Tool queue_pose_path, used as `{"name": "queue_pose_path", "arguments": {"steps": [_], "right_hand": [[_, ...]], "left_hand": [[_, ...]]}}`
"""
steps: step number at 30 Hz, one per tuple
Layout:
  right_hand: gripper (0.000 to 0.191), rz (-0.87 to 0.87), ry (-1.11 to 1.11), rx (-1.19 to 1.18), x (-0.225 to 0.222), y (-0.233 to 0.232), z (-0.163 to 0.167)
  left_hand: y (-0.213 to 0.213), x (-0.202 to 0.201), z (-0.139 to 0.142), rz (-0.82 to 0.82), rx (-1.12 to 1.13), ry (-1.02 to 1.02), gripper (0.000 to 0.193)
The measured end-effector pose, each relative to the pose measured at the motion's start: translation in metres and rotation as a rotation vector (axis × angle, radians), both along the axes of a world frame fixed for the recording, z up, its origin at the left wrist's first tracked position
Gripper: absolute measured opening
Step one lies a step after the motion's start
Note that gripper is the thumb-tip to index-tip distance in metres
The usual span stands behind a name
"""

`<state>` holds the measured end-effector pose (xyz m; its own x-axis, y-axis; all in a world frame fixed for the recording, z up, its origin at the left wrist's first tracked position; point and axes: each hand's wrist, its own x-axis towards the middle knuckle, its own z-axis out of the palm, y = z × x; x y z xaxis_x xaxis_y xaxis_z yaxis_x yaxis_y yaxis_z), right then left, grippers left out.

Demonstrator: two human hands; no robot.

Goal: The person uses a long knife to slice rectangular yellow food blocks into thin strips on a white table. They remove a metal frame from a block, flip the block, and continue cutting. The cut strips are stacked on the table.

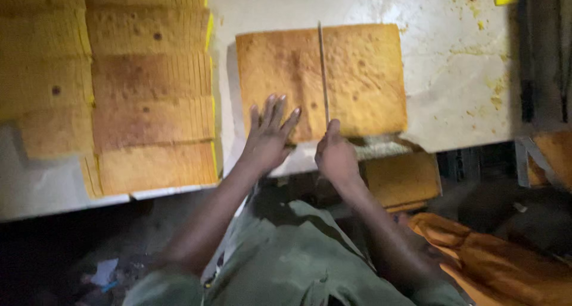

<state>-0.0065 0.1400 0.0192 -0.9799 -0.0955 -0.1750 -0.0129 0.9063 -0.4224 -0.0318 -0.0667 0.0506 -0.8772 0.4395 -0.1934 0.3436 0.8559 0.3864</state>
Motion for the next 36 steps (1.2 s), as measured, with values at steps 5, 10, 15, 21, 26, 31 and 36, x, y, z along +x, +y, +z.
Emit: {"name": "queue_pose_path", "arguments": {"steps": [5, 10, 15, 21, 26, 31, 36], "right_hand": [[0.032, 0.038, 0.087, -0.108, -0.09, -0.072, 0.001], [0.032, 0.016, 0.084, -0.121, -0.137, -0.112, -0.013], [0.039, 0.035, 0.124, -0.057, -0.137, -0.117, -0.018], [0.034, 0.036, 0.08, -0.097, -0.135, -0.116, -0.015], [0.051, -0.004, -0.054, -0.041, -0.147, -0.116, 0.002], [0.041, 0.018, -0.183, -0.086, -0.155, -0.119, 0.026], [0.069, 0.013, -0.197, -0.026, -0.121, -0.116, 0.04]], "left_hand": [[-0.052, -0.011, -0.003, 0.101, 0.097, -0.074, 0.099], [-0.067, -0.02, -0.018, 0.045, 0.187, -0.102, 0.096], [-0.072, -0.024, -0.031, -0.023, 0.125, -0.065, 0.095], [-0.071, -0.022, -0.035, -0.002, 0.162, -0.096, 0.096], [-0.071, -0.019, -0.029, -0.036, 0.127, -0.047, 0.105], [-0.071, -0.016, -0.027, -0.059, 0.223, -0.036, 0.112], [-0.07, -0.005, -0.032, -0.03, 0.26, 0.011, 0.113]]}}
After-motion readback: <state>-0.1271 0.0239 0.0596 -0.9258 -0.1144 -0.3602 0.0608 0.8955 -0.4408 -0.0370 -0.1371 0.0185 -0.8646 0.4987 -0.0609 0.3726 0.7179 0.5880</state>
